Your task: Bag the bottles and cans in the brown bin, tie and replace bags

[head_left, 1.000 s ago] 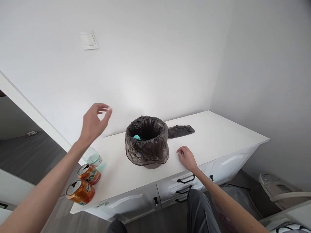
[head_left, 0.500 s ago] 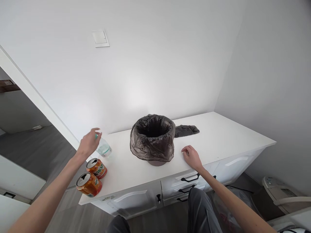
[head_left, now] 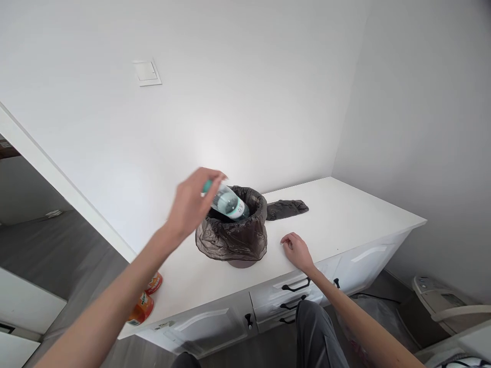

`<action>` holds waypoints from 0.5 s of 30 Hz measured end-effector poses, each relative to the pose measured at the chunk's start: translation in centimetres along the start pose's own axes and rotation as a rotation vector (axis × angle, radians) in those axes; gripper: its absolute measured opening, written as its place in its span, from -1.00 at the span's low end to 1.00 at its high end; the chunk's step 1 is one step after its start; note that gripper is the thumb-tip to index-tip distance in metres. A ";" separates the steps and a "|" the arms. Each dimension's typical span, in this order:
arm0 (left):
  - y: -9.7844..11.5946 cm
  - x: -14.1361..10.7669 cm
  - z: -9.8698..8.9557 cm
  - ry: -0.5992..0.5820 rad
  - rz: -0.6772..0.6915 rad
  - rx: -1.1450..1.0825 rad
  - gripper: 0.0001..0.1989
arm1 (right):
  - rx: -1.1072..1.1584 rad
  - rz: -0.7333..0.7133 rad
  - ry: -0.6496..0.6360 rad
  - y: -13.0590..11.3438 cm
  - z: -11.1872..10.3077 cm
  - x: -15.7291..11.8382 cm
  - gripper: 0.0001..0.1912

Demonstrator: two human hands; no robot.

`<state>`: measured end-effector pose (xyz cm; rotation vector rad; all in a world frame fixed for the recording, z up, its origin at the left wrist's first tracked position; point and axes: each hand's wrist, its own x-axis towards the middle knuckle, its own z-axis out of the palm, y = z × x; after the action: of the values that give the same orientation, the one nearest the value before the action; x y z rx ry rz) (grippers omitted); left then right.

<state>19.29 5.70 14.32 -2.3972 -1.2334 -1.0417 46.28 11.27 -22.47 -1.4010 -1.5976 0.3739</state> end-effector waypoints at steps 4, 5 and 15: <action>-0.2 -0.5 5.5 -0.295 0.092 -0.188 -0.55 | 0.008 0.007 -0.005 -0.1 -0.2 0.0 -0.78; -0.9 -0.6 6.4 -0.348 0.083 -0.225 -0.53 | 0.007 0.010 -0.005 -0.2 -0.2 0.0 -0.78; -11.7 3.5 9.5 -0.488 -0.196 -0.163 -0.37 | -0.007 -0.002 0.005 -0.6 -0.2 0.3 -0.79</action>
<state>15.97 19.82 8.84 -2.8106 -1.6200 -0.6369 46.09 11.32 -21.78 -1.4045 -1.5979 0.3634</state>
